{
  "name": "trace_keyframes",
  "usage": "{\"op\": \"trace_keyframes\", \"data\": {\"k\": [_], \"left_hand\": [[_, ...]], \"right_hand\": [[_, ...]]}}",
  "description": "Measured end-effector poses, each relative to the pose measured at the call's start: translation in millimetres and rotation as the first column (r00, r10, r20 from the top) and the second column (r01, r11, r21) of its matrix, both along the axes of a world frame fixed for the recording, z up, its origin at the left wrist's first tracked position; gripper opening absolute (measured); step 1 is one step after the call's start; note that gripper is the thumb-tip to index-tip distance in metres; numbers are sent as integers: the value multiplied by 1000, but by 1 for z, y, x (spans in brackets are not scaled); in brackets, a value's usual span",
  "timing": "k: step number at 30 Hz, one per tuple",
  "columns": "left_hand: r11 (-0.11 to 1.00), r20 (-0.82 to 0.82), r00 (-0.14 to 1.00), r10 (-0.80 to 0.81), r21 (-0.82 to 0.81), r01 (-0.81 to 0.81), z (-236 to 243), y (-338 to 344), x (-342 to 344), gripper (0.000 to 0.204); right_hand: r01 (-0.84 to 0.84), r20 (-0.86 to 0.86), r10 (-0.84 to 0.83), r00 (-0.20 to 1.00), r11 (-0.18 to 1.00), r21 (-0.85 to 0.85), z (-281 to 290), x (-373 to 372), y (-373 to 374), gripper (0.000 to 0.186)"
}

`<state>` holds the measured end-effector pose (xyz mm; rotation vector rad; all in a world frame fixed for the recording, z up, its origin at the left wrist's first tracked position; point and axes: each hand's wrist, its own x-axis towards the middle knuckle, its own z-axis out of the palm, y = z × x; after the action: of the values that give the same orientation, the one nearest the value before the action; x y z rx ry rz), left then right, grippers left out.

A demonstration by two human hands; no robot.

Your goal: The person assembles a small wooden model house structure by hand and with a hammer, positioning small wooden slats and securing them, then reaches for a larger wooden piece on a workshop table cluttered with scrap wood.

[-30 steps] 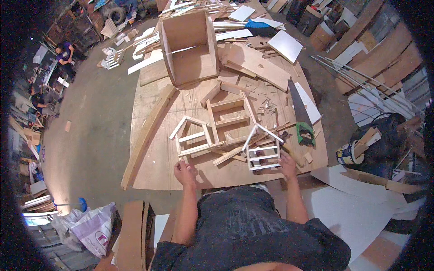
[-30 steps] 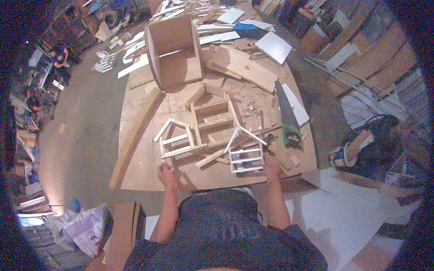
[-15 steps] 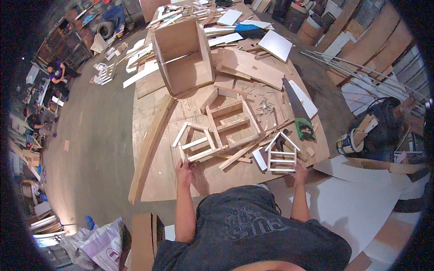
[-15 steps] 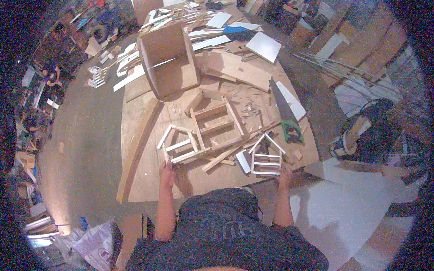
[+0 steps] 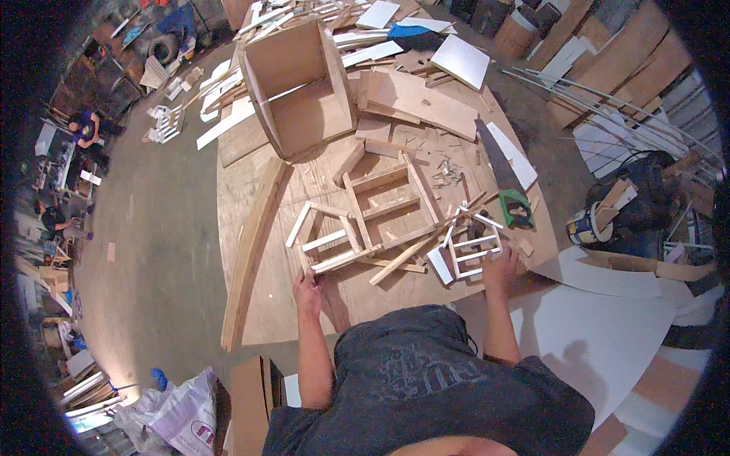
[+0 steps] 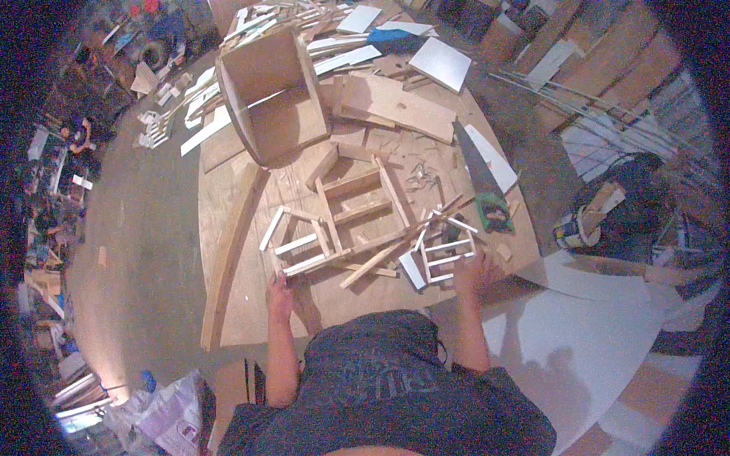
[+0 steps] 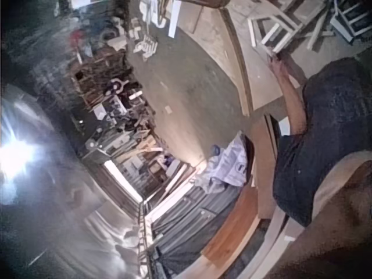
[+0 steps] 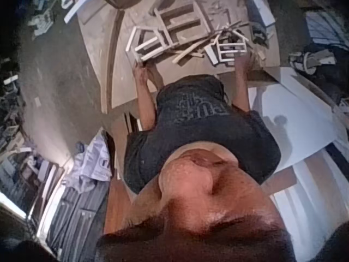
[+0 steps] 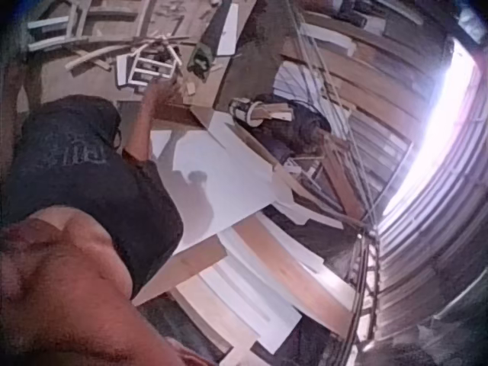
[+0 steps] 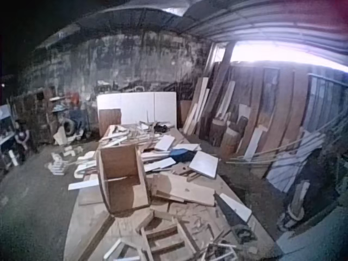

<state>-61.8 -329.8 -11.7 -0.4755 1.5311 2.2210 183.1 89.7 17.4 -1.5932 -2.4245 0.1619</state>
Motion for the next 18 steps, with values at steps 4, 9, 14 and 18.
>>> {"op": "trace_keyframes", "data": {"k": [4,9,14,18], "left_hand": [[1000,-15,1000,-4,3,4,-20,-10,-11,31],[1000,-66,998,2,-20,-4,-14,-1,-30,35],[997,-41,998,54,60,-52,-34,-24,-54,31],[993,12,994,111,44,-112,-30,-8,-58,30]], "right_hand": [[35,-1,-35,999,982,-184,22,-41,3,58],[35,17,-32,999,976,-215,-8,-42,17,56],[18,7,-17,1000,980,-199,-19,-32,17,54],[24,-149,-46,988,988,-151,-66,0,38,51]]}}
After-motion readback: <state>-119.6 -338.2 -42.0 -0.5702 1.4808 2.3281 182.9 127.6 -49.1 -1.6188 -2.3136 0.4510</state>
